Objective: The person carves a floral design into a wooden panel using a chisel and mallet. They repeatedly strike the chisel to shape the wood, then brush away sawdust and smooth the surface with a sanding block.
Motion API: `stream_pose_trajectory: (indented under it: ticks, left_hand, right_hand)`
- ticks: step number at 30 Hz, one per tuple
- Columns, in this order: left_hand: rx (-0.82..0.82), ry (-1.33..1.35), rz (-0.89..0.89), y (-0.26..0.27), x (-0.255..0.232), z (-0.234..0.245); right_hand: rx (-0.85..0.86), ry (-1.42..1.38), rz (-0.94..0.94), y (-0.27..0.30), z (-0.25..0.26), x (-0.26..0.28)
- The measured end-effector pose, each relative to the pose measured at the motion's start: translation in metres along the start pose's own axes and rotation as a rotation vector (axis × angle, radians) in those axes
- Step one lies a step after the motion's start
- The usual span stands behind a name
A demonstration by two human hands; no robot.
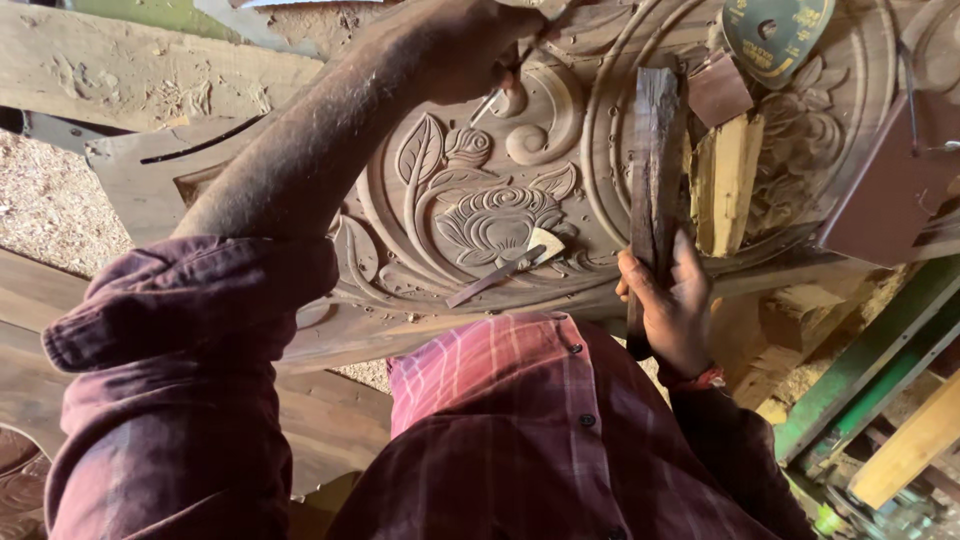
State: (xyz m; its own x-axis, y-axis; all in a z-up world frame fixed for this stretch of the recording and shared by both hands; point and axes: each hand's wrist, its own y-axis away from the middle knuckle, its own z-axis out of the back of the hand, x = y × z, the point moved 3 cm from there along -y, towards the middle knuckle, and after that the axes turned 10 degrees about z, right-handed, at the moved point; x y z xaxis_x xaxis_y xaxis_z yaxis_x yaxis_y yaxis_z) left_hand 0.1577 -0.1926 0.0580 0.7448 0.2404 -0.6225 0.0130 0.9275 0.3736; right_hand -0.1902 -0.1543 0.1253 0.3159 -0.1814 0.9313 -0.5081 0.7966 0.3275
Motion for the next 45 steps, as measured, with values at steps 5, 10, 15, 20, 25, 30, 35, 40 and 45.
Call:
stream_pose_trajectory:
  ticks: [5,10,15,20,25,30,35,40,45]
  left_hand:
    - [0.182,0.120,-0.059,-0.013,0.002,-0.008]
    - [0.242,0.143,-0.042,-0.021,0.017,-0.019]
    - [0.201,0.155,-0.073,-0.023,0.017,-0.016]
    - [0.273,0.153,-0.056,-0.022,0.018,-0.017]
    - [0.259,0.142,-0.065,-0.023,0.019,-0.018]
    - [0.252,0.144,-0.088,-0.025,0.025,-0.022]
    - [0.161,0.099,-0.148,-0.023,0.023,-0.024]
    - [0.211,0.105,-0.124,-0.021,0.014,-0.020]
    - [0.212,0.004,-0.113,-0.018,0.013,-0.018]
  right_hand:
    - [0.017,0.012,0.004,-0.011,0.002,0.003]
    - [0.069,0.037,-0.011,-0.027,-0.004,0.006]
    - [0.099,0.018,0.028,-0.042,-0.013,0.017]
    - [0.127,0.012,0.111,-0.055,-0.018,0.029]
    - [0.111,0.020,0.125,-0.066,-0.021,0.036]
    - [0.090,-0.001,0.151,-0.072,-0.022,0.041]
    - [0.102,0.016,0.191,-0.084,-0.029,0.049]
    - [0.208,0.275,0.195,-0.099,-0.032,0.052]
    - [0.028,-0.032,0.087,-0.103,-0.027,0.045]
